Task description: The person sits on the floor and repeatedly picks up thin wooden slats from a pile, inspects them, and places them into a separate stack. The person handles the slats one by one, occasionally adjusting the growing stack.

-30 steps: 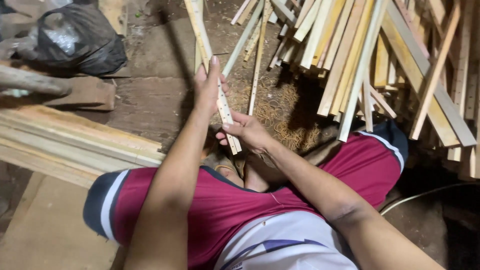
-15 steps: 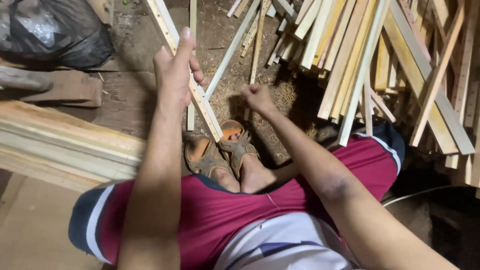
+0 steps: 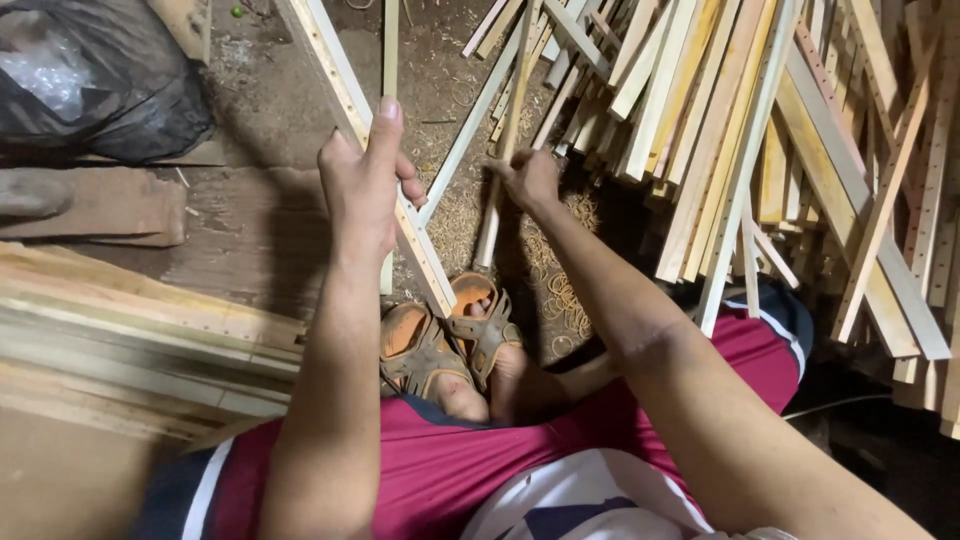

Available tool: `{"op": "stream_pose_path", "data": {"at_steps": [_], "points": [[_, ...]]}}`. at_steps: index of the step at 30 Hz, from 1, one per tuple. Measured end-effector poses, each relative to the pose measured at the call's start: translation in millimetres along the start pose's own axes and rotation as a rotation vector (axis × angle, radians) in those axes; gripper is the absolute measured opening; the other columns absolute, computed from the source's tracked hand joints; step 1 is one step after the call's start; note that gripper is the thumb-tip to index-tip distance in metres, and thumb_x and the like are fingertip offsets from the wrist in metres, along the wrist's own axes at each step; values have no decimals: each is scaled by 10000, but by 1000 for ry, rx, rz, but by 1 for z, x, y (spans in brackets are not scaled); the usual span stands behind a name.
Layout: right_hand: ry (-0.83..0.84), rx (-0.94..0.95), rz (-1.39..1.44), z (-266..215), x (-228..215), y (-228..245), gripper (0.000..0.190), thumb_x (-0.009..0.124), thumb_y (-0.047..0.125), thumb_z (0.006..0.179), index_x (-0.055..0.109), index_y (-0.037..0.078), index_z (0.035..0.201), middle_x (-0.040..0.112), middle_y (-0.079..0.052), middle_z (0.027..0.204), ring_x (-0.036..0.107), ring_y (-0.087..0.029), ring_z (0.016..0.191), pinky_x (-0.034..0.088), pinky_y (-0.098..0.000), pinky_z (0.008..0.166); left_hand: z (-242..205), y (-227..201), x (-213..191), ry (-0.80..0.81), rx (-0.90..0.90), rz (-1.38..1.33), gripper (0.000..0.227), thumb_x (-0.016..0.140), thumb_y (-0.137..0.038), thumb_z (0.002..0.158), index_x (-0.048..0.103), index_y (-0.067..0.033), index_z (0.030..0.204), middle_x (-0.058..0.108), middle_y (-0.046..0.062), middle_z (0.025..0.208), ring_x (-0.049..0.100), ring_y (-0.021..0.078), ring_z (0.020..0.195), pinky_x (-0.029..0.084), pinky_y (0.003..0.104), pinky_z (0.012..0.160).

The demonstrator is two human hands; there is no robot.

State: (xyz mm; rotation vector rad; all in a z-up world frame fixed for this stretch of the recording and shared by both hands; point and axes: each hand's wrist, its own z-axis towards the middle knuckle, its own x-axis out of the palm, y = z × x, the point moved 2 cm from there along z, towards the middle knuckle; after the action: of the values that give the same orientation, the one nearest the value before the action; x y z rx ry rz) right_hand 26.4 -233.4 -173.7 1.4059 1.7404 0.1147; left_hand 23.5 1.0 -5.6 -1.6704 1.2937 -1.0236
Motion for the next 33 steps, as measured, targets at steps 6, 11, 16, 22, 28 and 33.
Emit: {"op": "stream_pose_path", "data": {"at_steps": [6,11,16,22,28,33], "points": [[-121,-183,54,46,-15,23,272,639,327,997,692,80,1096,750,-93,1055,722,-191,804,630,-314,752,-2,-1,5,28,56,89,476,656,-453,946,637,-88,641,550,19,450,585,139,337,658,295,573],[-368,-433,-263,109,-42,53,454,601,188,1016,484,27,1424,565,-137,1423,474,-291,1348,359,-493,1192,-2,-2,19,45,-39,173,521,609,-455,953,616,-78,594,533,29,417,556,140,326,676,361,789],[-311,-423,-234,89,-55,72,487,520,56,950,493,30,1435,575,15,916,518,-145,841,484,-316,856,13,17,23,104,-28,150,413,631,-425,964,665,-14,967,561,24,507,588,116,400,566,257,409],[-421,-486,-77,4,-128,64,206,718,201,944,718,80,1111,768,-80,1091,598,-111,783,516,-244,701,9,16,33,117,-50,118,474,640,-454,939,618,-3,1084,558,25,553,580,112,416,561,265,401],[-291,-154,-547,-22,-172,-3,772,905,520,768,546,-10,1198,641,-158,1016,642,-314,913,567,-434,804,-8,15,48,98,-26,93,425,689,-375,958,617,42,1000,560,90,509,582,166,378,570,323,369],[-345,-300,-494,34,-188,-55,346,759,235,810,724,-106,854,689,-284,757,716,-529,826,576,-572,720,-16,17,64,118,28,3,463,717,-336,968,602,48,737,530,142,448,572,225,310,580,372,322]]}}
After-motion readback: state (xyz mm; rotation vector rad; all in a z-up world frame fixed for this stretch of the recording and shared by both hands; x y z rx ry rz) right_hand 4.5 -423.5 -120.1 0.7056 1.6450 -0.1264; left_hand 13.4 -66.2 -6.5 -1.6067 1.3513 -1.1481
